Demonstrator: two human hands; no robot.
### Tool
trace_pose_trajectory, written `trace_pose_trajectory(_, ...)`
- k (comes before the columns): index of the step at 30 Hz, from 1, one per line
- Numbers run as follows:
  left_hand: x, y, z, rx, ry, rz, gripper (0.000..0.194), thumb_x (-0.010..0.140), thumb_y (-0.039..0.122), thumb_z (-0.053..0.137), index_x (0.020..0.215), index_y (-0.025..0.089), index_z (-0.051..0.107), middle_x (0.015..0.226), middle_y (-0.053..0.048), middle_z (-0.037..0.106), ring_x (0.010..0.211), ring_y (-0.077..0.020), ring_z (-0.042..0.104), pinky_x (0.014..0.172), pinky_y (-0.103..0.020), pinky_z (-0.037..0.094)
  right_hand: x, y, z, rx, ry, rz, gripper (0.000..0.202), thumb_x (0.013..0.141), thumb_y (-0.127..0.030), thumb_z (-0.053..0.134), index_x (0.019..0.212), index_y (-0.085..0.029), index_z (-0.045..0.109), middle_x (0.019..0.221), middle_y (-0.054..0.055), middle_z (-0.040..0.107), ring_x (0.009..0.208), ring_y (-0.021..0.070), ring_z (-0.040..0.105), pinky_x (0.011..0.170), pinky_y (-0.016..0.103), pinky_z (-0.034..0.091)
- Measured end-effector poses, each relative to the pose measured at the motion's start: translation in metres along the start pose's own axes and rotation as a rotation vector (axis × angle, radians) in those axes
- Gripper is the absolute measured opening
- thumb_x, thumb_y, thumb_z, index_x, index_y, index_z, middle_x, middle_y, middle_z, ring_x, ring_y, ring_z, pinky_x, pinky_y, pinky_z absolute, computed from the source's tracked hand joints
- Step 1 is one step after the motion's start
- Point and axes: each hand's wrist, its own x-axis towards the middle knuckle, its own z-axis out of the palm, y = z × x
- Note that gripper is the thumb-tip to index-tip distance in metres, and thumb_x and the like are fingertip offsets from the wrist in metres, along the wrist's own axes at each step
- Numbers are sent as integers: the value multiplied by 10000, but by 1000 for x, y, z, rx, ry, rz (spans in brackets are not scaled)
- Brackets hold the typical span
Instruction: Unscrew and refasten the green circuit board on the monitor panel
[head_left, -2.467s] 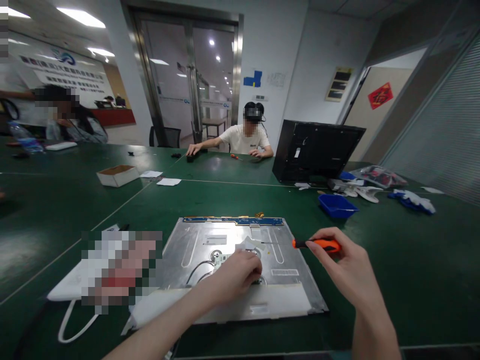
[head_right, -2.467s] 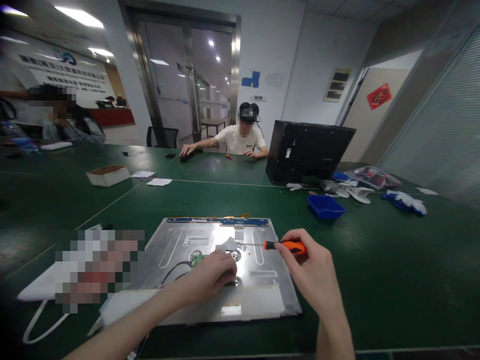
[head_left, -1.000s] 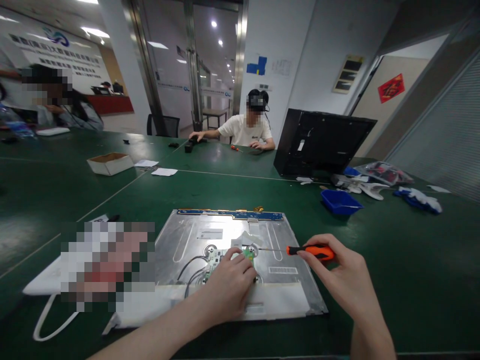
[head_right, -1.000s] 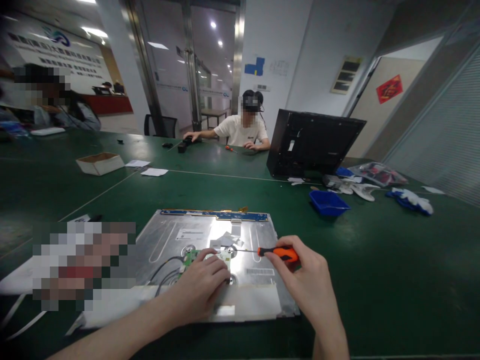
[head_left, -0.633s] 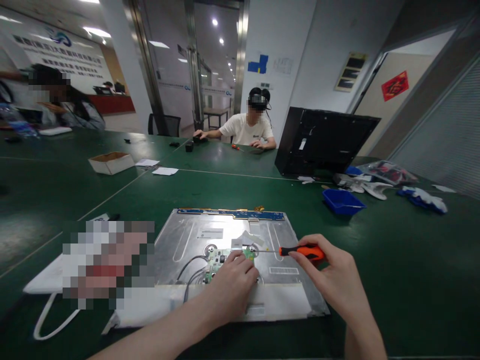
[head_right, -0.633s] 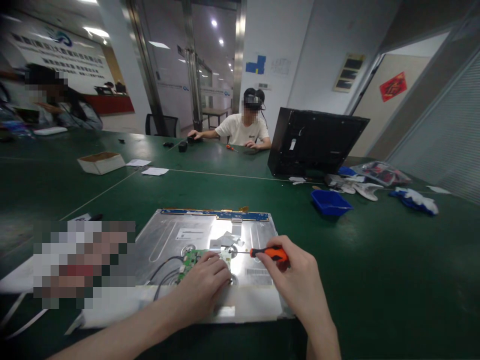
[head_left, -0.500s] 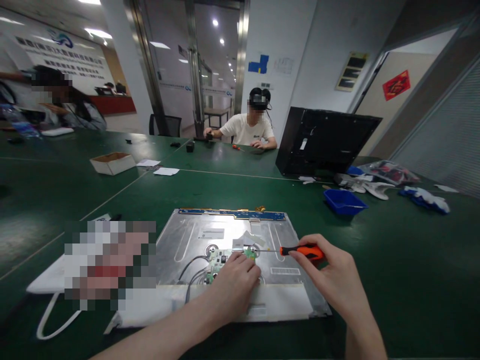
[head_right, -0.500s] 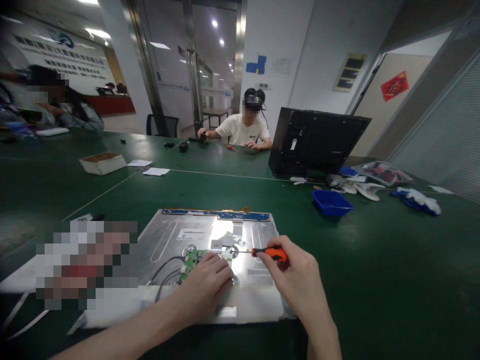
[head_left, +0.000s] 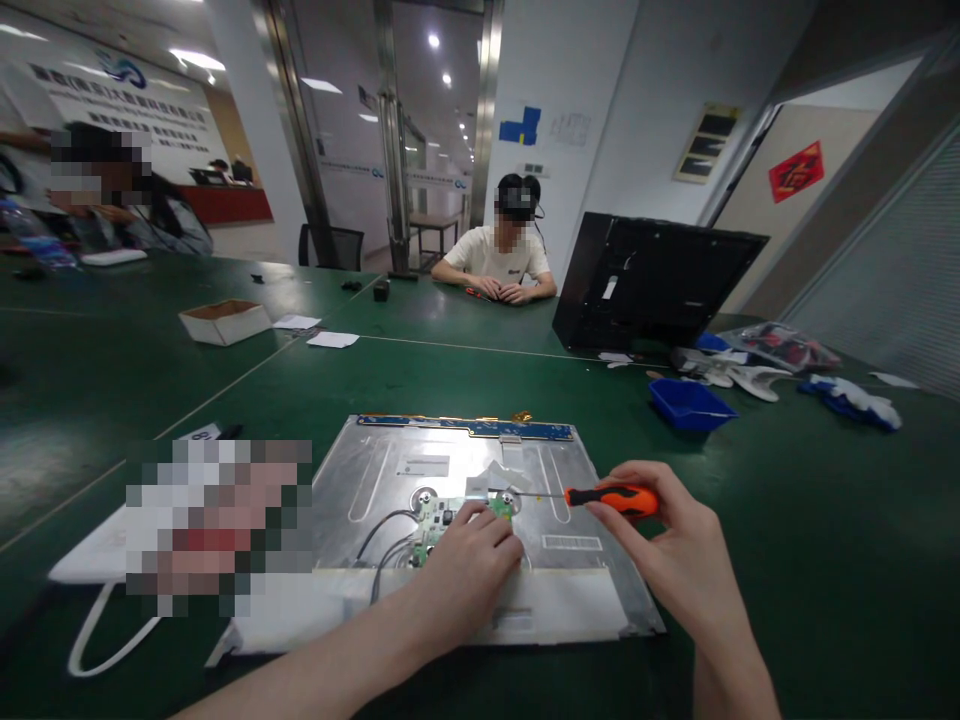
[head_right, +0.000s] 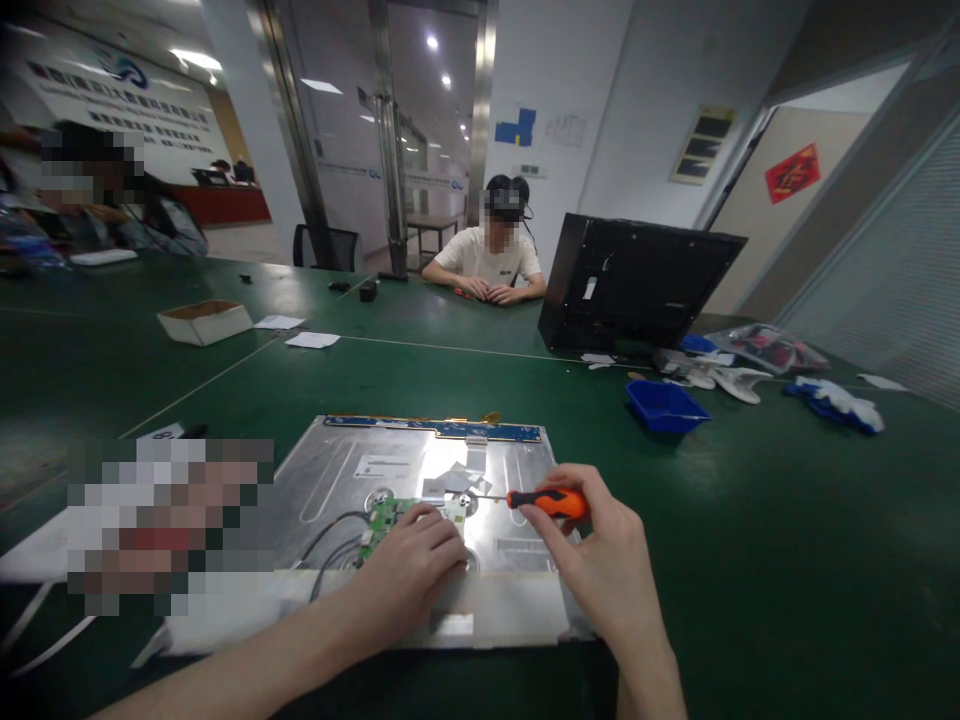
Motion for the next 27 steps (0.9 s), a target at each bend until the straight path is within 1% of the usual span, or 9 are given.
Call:
trace_pose_trajectory(5, 1, 0, 1, -24, 35, -29, 142, 948, 168, 521, 879, 187, 643, 916, -46, 663, 869, -206, 588, 935, -410, 388, 1, -1, 9, 241, 117, 84, 415, 752, -431, 772, 1047, -239, 551, 938, 62, 708, 860, 239, 709, 714, 344, 590)
trace_pose_trajectory(9, 2, 1, -3, -22, 37, -44, 145, 943, 170, 532, 869, 191, 654, 897, -43, 659, 870, -203, 587, 923, -408, 385, 0, -5, 24, 321, 213, 113, 346, 821, -423, 710, 1076, -226, 584, 951, 65, 673, 808, 204, 692, 662, 304, 580)
trace_pose_trajectory(13, 1, 2, -9, -86, 11, -69, 122, 913, 169, 549, 888, 197, 665, 930, -47, 660, 910, -214, 577, 933, -416, 375, -5, -9, 37, 291, 270, 23, 369, 891, -417, 617, 1196, -221, 555, 915, 52, 649, 765, 183, 658, 657, 291, 549)
trace_pose_trajectory(15, 1, 2, -11, -129, 7, -87, 110, 898, 169, 557, 898, 200, 662, 948, -45, 657, 938, -218, 570, 940, -413, 370, -8, -11, 39, 262, 271, -36, 374, 916, -403, 573, 1237, -218, 525, 876, 41, 640, 723, 175, 641, 639, 288, 534)
trace_pose_trajectory(19, 0, 2, -11, -169, 11, -113, 107, 889, 158, 556, 905, 202, 652, 962, -37, 650, 962, -217, 564, 969, -415, 352, -14, -16, 38, 221, 353, -142, 419, 937, -393, 522, 1313, -217, 467, 809, 23, 619, 676, 179, 621, 659, 320, 531)
trace_pose_trajectory(20, 0, 2, -11, -171, 8, -114, 111, 891, 156, 553, 909, 202, 651, 961, -35, 649, 963, -217, 564, 972, -417, 349, -15, -17, 39, 210, 356, -148, 433, 942, -392, 512, 1336, -221, 451, 807, 23, 618, 682, 183, 624, 671, 330, 535)
trace_pose_trajectory(22, 0, 1, -10, -167, 1, -112, 117, 894, 151, 544, 912, 200, 649, 959, -35, 648, 964, -218, 565, 971, -419, 350, -15, -19, 41, 167, 302, -158, 460, 949, -392, 497, 1374, -233, 424, 843, 37, 632, 708, 194, 637, 685, 345, 545)
trace_pose_trajectory(25, 1, 1, -8, -157, -8, -113, 110, 886, 138, 545, 904, 189, 640, 957, -40, 648, 960, -219, 566, 973, -418, 353, -15, -23, 46, 74, 190, -227, 498, 949, -379, 496, 1418, -255, 385, 990, 76, 665, 765, 206, 662, 684, 348, 558)
trace_pose_trajectory(27, 1, 0, -8, -157, -11, -115, 107, 886, 134, 545, 905, 186, 637, 961, -44, 648, 961, -219, 566, 978, -417, 353, -15, -25, 49, 42, 155, -286, 528, 950, -352, 498, 1448, -269, 345, 1084, 87, 668, 797, 207, 673, 684, 340, 563)
